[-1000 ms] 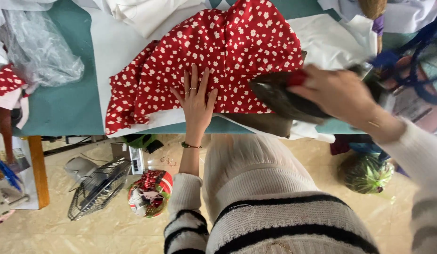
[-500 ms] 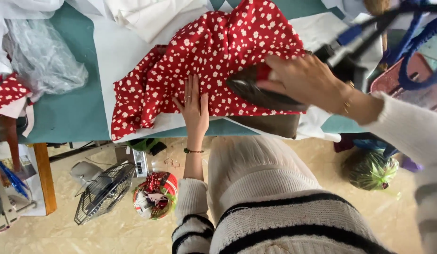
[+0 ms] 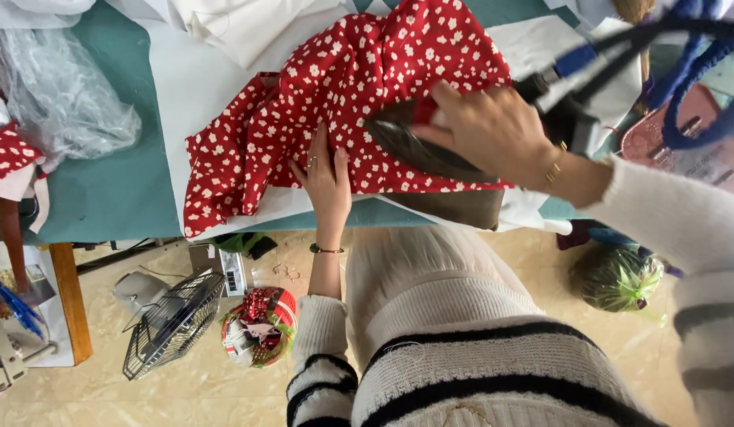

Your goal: Ironing a red and white patterned garment on a work table using a steam iron

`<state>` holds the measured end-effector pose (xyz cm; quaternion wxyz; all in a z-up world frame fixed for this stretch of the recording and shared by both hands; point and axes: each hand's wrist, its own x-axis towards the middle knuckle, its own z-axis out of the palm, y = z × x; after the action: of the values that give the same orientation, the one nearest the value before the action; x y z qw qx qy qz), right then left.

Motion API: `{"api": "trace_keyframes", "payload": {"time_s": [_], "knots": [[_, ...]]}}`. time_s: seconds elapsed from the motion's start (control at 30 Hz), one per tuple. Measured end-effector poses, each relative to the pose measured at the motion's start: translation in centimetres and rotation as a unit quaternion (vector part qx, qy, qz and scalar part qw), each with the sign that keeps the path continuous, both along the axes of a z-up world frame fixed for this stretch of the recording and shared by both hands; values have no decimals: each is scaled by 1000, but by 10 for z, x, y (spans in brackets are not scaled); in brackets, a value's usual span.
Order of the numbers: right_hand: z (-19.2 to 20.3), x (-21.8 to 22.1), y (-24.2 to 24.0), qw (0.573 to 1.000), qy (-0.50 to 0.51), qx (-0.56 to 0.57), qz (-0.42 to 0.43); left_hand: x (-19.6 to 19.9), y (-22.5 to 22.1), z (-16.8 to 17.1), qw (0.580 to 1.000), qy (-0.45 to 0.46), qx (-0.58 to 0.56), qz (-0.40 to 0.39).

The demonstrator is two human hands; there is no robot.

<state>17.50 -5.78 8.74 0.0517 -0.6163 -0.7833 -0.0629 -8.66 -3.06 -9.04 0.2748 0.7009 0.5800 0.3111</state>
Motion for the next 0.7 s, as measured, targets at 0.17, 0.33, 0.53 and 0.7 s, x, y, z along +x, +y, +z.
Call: {"api": "trace_keyframes", "payload": {"time_s": [0.17,0.33,0.53,0.7], "knots": [[2,-2,44,996,32,-74,30,-2,0,16,999,49,-1,-12],[-6,-7,-2,996,44,-41,64,-15,6,3,993,118,27,-14],[-29,-6,-89,1000,22,14,-12,-14,2,0,999,37,38,-8],[-9,-6,-119,993,37,2,-112,22,-3,43,992,13,95,-82]]}}
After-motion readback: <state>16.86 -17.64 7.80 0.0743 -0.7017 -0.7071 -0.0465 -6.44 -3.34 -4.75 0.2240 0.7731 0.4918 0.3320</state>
